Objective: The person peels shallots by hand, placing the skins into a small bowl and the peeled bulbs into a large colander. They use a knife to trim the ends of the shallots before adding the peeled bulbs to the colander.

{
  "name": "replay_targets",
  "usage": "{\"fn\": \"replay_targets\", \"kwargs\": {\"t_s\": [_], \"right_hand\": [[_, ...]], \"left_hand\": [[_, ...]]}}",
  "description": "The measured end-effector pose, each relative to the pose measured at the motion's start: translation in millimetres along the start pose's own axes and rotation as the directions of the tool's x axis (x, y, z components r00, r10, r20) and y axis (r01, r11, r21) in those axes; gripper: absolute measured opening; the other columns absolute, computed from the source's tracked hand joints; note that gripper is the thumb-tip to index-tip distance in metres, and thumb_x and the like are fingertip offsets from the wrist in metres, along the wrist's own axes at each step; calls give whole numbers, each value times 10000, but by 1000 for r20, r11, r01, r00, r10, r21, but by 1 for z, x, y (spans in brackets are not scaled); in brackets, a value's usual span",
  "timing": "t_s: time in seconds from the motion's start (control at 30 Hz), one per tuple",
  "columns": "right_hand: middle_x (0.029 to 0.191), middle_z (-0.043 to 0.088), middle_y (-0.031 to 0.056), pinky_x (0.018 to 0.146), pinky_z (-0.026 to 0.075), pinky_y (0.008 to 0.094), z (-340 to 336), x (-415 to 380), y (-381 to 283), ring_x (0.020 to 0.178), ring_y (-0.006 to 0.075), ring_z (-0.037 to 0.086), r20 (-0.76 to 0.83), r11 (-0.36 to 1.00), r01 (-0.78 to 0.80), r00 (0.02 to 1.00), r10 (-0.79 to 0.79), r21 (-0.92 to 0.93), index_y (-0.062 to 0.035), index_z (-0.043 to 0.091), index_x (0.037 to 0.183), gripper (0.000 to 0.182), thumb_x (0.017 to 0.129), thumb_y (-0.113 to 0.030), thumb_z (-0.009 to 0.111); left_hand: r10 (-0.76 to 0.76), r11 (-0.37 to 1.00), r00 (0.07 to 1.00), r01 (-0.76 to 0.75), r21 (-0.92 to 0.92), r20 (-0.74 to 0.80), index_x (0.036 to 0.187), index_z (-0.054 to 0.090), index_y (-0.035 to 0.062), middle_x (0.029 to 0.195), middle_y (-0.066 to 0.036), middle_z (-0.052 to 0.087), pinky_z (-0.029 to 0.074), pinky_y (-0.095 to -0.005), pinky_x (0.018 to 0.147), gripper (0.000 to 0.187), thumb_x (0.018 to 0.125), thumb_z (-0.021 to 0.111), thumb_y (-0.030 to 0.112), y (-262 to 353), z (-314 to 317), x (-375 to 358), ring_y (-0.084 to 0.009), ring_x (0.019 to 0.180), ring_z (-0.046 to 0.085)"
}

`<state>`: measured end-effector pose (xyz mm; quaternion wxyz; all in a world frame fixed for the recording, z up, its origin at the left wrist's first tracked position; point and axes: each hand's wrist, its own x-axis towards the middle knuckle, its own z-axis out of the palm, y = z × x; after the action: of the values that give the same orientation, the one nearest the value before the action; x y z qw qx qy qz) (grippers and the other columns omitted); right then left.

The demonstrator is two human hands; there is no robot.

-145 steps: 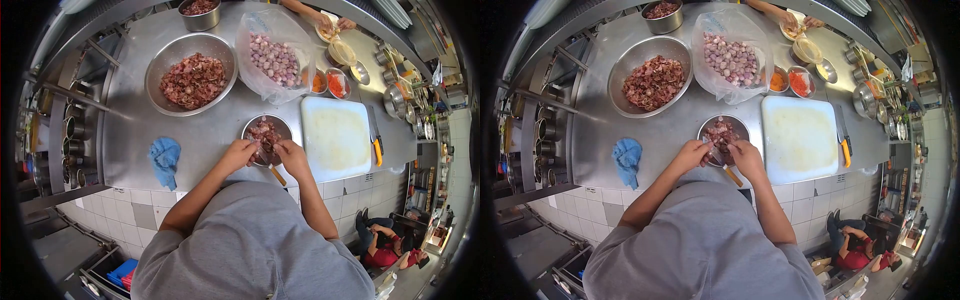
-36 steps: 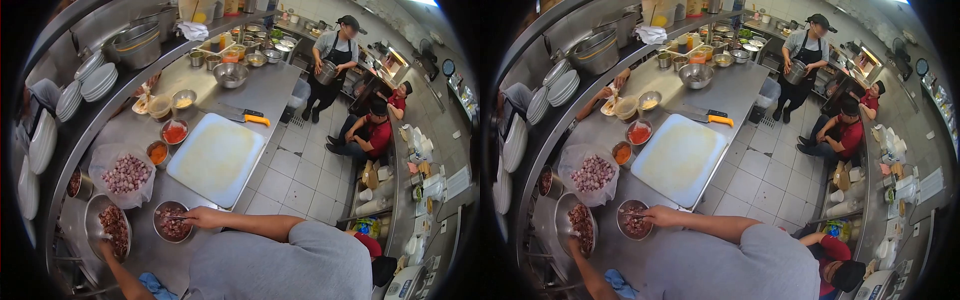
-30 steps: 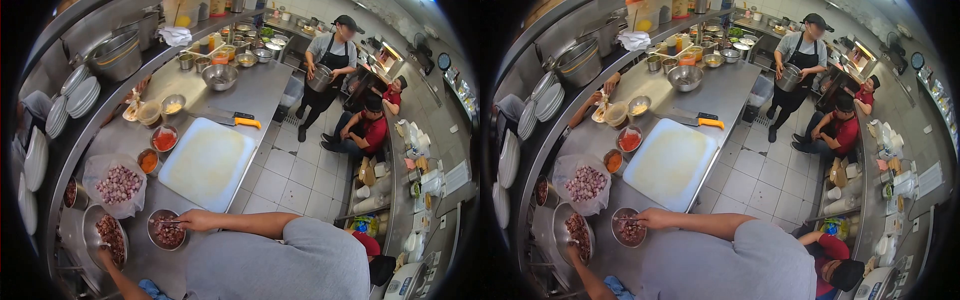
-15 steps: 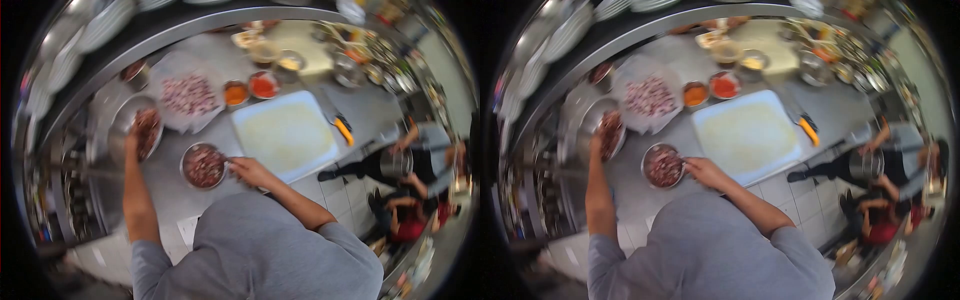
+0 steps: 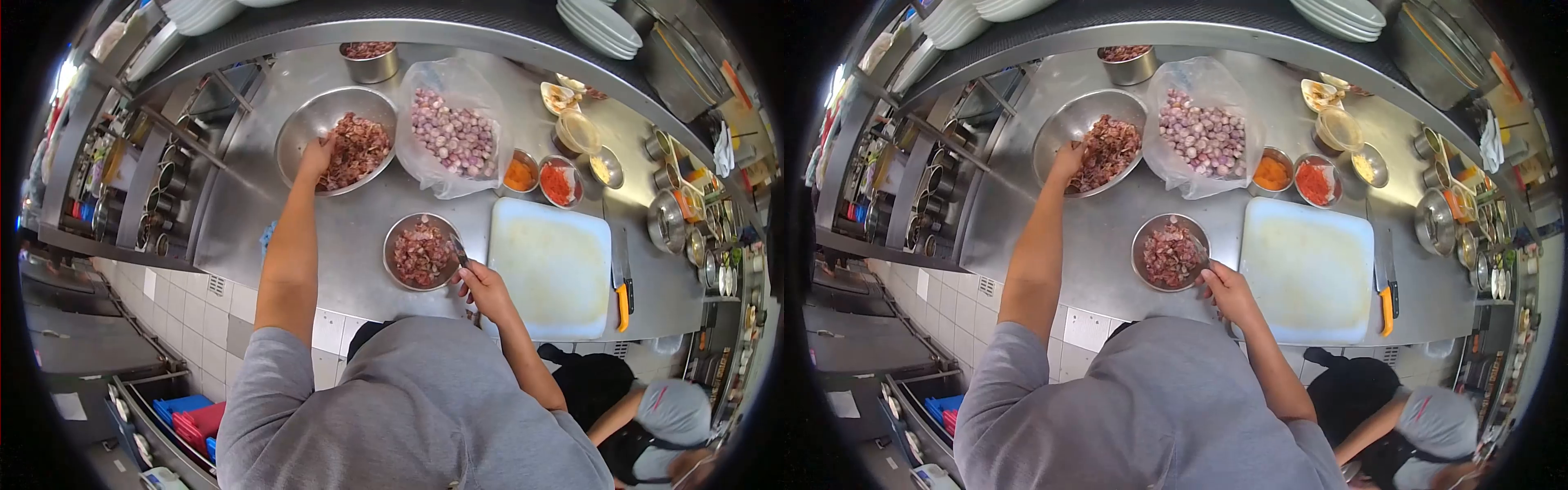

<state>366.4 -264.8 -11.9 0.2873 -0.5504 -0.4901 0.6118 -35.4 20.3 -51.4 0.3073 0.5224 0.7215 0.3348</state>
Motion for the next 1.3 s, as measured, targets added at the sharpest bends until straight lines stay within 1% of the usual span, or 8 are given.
{"fn": "replay_targets", "kwargs": {"t_s": [0.07,0.23,0.3,0.4,0.6,0.9,1.07,1.3], "right_hand": [[898,648,-3,547,473,241,5,3,3,687,78,570,7,1000,0,1000,0,4,-66,620,1003,200,998,-210,482],[877,646,-2,549,470,236,20,7,-11,679,73,566,-9,999,7,1000,-7,49,-57,616,989,194,998,-203,489],[844,644,-3,552,470,235,25,7,-14,669,73,566,-18,999,12,1000,-11,34,-58,615,979,191,999,-206,496],[863,662,1,548,459,232,28,10,-12,662,70,563,-18,1000,4,1000,-4,20,-61,617,1051,213,997,-236,507],[856,664,-1,544,463,233,40,13,-13,656,74,563,-21,999,-33,999,33,21,-63,614,1013,203,1002,-234,506],[863,665,8,546,463,236,40,19,-19,661,75,557,-24,1000,-21,999,21,-2,-67,615,1068,199,1003,-219,502],[863,656,4,548,462,238,41,18,-28,659,75,555,-30,997,-78,996,79,26,-64,612,1076,198,1002,-210,503],[845,651,4,544,458,239,40,25,-16,643,76,551,-28,999,-30,999,31,44,-59,612,1027,184,1001,-207,505]], "left_hand": [[74,928,991,-26,372,-115,1078,647,-68,1053,-292,652,462,-454,918,608,964,401,476,0,-3,6,-417,1047,619],[-23,956,976,84,282,-215,1112,646,-30,1052,-275,660,493,-446,845,596,972,382,487,-5,-2,17,-401,988,634],[-182,889,980,197,-414,74,1074,639,29,860,-133,667,489,-345,620,420,989,454,396,-5,3,14,-219,695,598],[-240,709,935,352,-610,261,1046,596,84,734,-9,551,375,-246,497,248,1001,493,305,-1,-1,3,-87,561,419],[-22,475,944,300,-828,329,993,602,131,675,20,497,378,-247,501,218,1014,479,310,-11,0,11,-91,544,419],[-203,161,876,470,-868,437,1059,572,129,695,-19,497,428,-288,556,122,959,541,192,13,2,1,-160,624,487],[-58,389,931,354,-851,361,1145,549,103,780,-11,492,391,-254,523,248,914,525,16,13,5,-1,-127,602,459],[-139,511,926,372,-775,352,989,562,100,632,-11,445,285,-292,395,261,1008,412,312,17,8,-7,-145,541,463]]}}
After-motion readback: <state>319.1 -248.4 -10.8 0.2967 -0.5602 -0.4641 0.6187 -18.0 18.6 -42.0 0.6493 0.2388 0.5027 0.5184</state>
